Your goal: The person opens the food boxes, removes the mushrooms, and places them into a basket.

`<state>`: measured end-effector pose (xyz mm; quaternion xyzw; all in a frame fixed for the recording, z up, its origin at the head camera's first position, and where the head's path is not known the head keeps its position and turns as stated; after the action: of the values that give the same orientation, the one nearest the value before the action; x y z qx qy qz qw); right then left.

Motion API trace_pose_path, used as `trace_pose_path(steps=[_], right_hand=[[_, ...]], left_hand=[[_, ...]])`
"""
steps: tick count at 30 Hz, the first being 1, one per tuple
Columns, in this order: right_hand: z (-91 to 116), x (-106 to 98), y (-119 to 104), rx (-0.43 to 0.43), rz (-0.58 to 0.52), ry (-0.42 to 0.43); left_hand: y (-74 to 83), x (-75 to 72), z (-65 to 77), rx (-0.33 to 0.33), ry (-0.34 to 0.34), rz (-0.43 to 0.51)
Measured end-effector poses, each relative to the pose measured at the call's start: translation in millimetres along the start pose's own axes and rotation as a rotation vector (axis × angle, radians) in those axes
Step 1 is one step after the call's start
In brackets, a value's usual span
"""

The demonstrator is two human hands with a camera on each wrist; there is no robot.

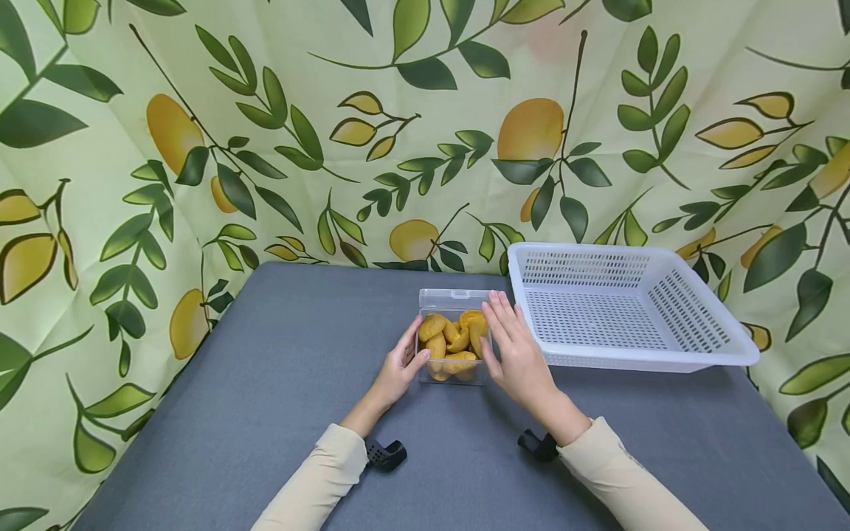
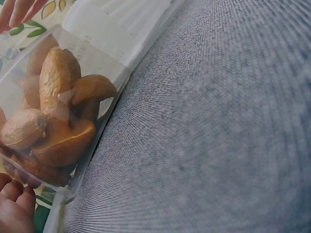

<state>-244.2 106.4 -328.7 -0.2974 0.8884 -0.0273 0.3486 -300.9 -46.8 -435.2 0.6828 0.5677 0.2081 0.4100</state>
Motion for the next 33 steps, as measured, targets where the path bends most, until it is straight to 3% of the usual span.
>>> trace_pose_path(steps=[20,33], right_hand=[[-36,12,18,0.077,-0.008,-0.059],[-57,17,26,0.075,0.002,-0.165]], left_hand=[[-2.4,-0.6,0.0,-0.006,0.013,0.029],[-2.5,-0.7,0.9,-0.018,0.002,0.028]])
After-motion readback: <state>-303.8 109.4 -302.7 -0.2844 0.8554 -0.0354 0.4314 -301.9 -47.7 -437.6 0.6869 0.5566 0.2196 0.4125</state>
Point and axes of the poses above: each hand's wrist, its own z-axis away from the middle knuckle, its own x-axis out of the palm, y = z × x, the point moved 10 cm from there along -z, towards the middle knuckle, and after that the axes turned 13 degrees about x, right-handed, at the moved point
